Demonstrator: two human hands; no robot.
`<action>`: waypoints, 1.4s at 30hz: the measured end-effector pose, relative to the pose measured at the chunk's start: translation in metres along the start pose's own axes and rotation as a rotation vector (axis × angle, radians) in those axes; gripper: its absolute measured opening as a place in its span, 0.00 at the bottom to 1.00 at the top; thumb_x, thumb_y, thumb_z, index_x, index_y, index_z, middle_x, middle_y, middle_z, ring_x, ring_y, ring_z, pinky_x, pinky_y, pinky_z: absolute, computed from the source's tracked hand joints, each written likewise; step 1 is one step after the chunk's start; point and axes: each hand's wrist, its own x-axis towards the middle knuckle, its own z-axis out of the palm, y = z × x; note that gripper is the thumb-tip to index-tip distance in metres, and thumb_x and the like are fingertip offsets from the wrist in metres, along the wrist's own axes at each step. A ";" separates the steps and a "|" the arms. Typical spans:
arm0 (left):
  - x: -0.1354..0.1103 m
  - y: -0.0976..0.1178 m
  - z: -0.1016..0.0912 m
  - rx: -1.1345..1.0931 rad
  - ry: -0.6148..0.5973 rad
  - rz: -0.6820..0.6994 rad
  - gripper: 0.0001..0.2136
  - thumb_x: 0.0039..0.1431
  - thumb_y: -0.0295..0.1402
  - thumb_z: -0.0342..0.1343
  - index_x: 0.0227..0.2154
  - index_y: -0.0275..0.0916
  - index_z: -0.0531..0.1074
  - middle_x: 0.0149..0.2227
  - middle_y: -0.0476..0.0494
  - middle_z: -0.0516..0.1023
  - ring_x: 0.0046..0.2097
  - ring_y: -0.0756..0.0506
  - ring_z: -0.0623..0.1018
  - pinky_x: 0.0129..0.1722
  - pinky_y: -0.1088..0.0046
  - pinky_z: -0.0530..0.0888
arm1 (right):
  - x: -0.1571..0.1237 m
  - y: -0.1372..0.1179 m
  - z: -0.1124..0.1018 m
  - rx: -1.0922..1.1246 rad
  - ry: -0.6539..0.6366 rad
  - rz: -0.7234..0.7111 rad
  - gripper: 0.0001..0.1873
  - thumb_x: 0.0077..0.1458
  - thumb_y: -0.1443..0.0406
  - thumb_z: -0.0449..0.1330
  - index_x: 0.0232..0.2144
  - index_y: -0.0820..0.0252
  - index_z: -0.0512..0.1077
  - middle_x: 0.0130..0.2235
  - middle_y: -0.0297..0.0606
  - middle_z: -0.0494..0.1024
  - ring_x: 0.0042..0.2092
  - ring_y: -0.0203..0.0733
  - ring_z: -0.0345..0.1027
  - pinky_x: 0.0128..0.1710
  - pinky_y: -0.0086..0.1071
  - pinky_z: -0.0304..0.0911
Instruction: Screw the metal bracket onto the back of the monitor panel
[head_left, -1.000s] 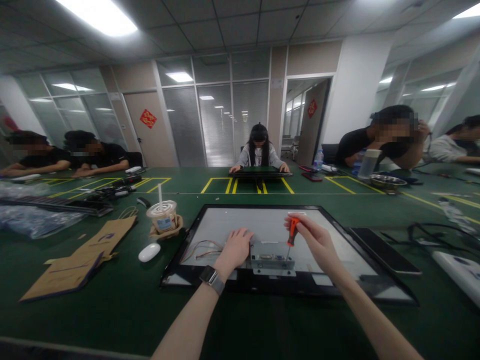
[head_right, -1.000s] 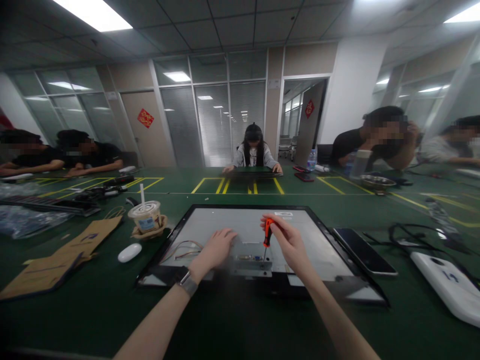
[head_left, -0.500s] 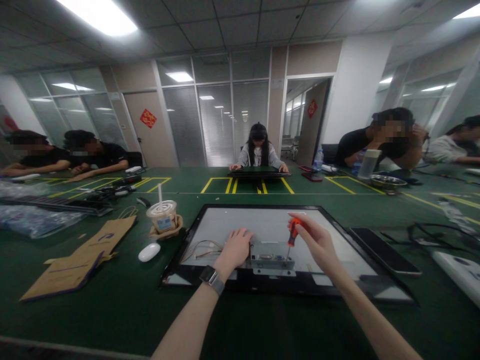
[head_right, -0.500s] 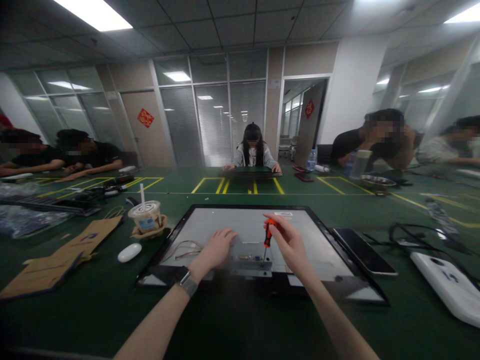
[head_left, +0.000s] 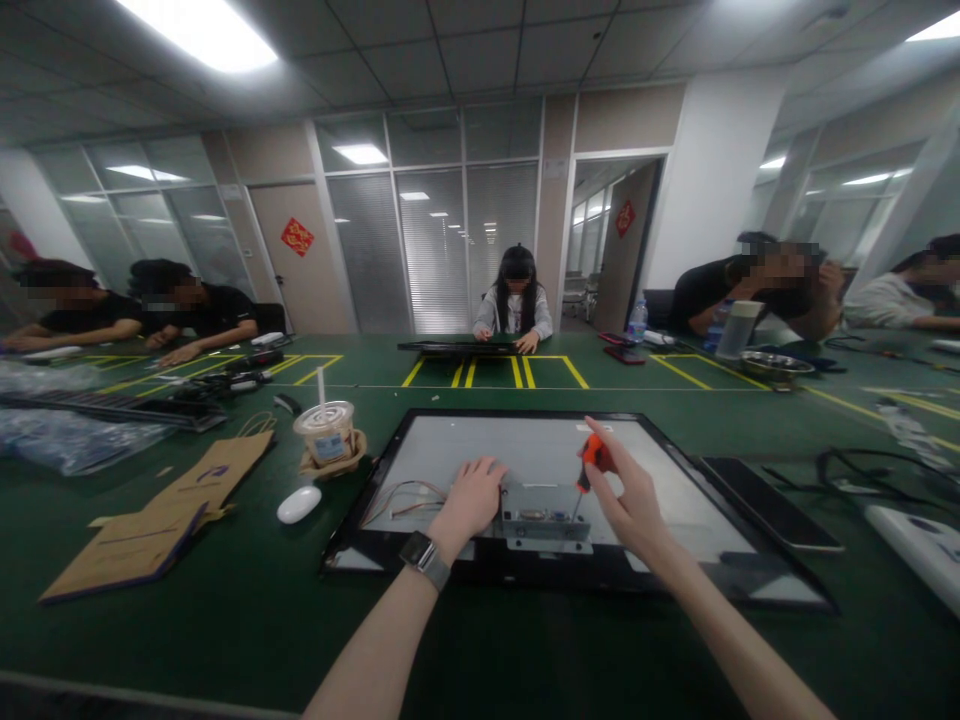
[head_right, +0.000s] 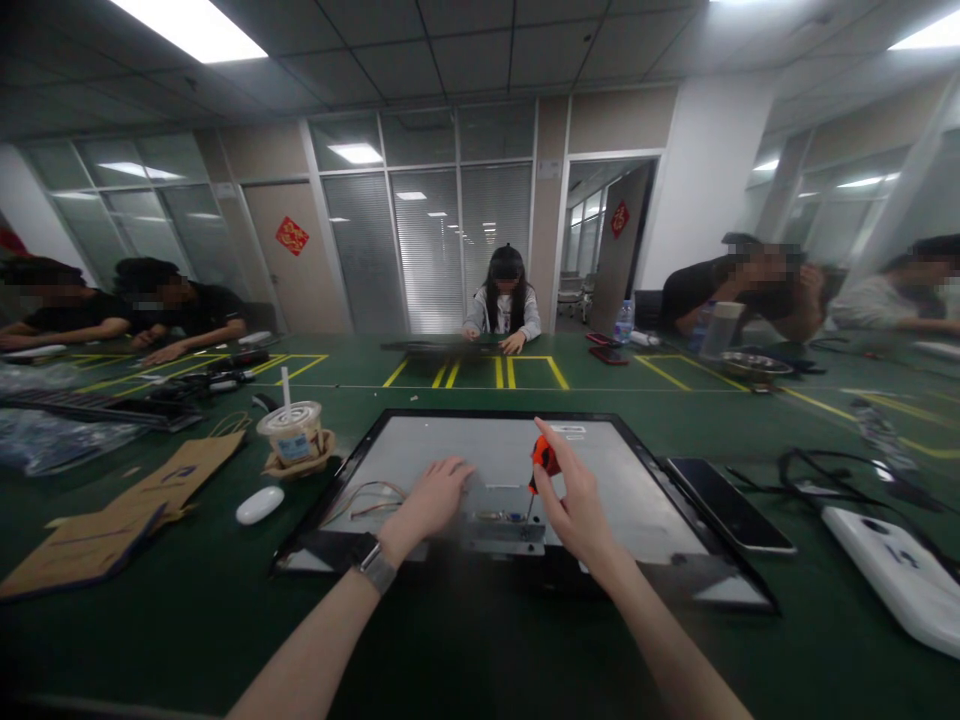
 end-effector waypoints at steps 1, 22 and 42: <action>0.000 0.000 0.000 -0.001 0.002 0.000 0.22 0.66 0.25 0.38 0.60 0.39 0.65 0.63 0.37 0.65 0.63 0.39 0.66 0.63 0.56 0.62 | -0.001 -0.003 0.001 0.002 0.052 -0.005 0.26 0.61 0.65 0.56 0.61 0.51 0.64 0.38 0.38 0.77 0.35 0.43 0.73 0.38 0.40 0.72; 0.000 -0.002 0.005 -0.005 0.038 0.028 0.23 0.63 0.22 0.42 0.59 0.38 0.65 0.62 0.37 0.67 0.61 0.40 0.67 0.62 0.59 0.63 | -0.022 -0.010 0.040 0.320 0.100 0.138 0.19 0.58 0.61 0.63 0.52 0.50 0.66 0.39 0.37 0.80 0.36 0.44 0.81 0.28 0.31 0.78; 0.000 -0.002 0.006 -0.004 0.022 0.008 0.23 0.63 0.23 0.42 0.59 0.40 0.64 0.63 0.37 0.65 0.62 0.40 0.67 0.62 0.58 0.63 | -0.020 -0.014 0.039 0.283 0.097 0.058 0.19 0.58 0.66 0.62 0.51 0.48 0.67 0.38 0.35 0.80 0.36 0.42 0.81 0.29 0.30 0.78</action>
